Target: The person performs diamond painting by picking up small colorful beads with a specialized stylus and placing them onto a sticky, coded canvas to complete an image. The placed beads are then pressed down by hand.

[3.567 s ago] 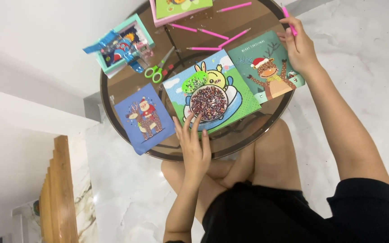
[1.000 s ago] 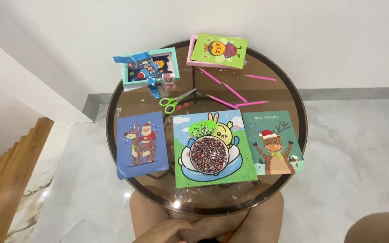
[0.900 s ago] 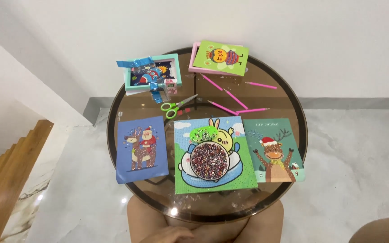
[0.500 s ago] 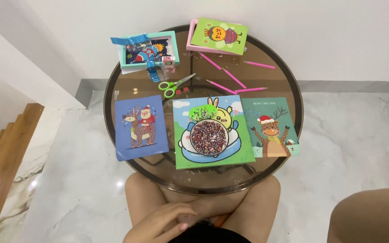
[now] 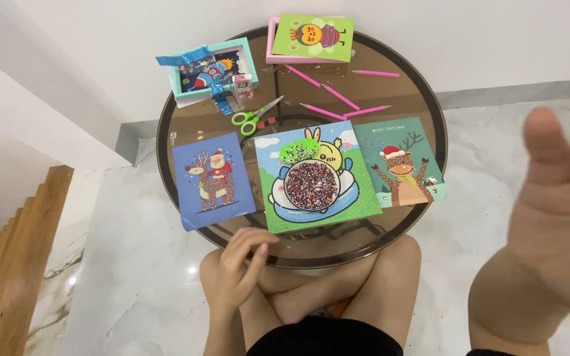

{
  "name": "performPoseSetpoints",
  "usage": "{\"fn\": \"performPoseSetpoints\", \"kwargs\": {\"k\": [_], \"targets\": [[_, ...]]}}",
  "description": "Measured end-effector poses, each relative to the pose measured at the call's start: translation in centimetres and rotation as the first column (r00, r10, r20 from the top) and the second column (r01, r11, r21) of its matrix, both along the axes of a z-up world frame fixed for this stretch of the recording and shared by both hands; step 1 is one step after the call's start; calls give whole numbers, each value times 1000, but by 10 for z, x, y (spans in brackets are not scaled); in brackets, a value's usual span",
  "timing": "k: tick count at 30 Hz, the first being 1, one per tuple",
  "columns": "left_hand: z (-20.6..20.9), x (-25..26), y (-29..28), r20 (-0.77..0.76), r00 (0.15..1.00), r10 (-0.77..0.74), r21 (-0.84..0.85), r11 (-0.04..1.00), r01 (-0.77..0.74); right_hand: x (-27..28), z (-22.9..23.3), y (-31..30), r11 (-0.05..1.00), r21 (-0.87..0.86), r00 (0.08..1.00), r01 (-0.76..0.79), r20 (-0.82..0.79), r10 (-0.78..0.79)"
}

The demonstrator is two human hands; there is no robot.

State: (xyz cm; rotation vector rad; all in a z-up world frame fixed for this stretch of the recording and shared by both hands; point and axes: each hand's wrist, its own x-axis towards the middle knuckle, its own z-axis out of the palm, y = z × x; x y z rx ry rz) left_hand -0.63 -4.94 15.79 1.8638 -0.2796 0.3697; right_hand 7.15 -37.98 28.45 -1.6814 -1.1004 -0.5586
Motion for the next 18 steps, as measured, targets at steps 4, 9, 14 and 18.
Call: {"fn": "performPoseSetpoints", "kwargs": {"k": [4,9,14,18], "targets": [[2,28,-6,72,980,188,69,979,-193,16,-40,47,887,436,956,-150,-167,243],[-7,49,-6,71,984,164,141,975,-173,37,-117,79,978,197,951,72,-309,-7],[-7,50,-5,-40,978,205,195,961,-194,32,-141,95,969,-188,901,162,-372,-223],[-5,51,-6,-74,976,204,207,961,-185,36,-154,94,930,-318,918,183,-284,-278]]}}
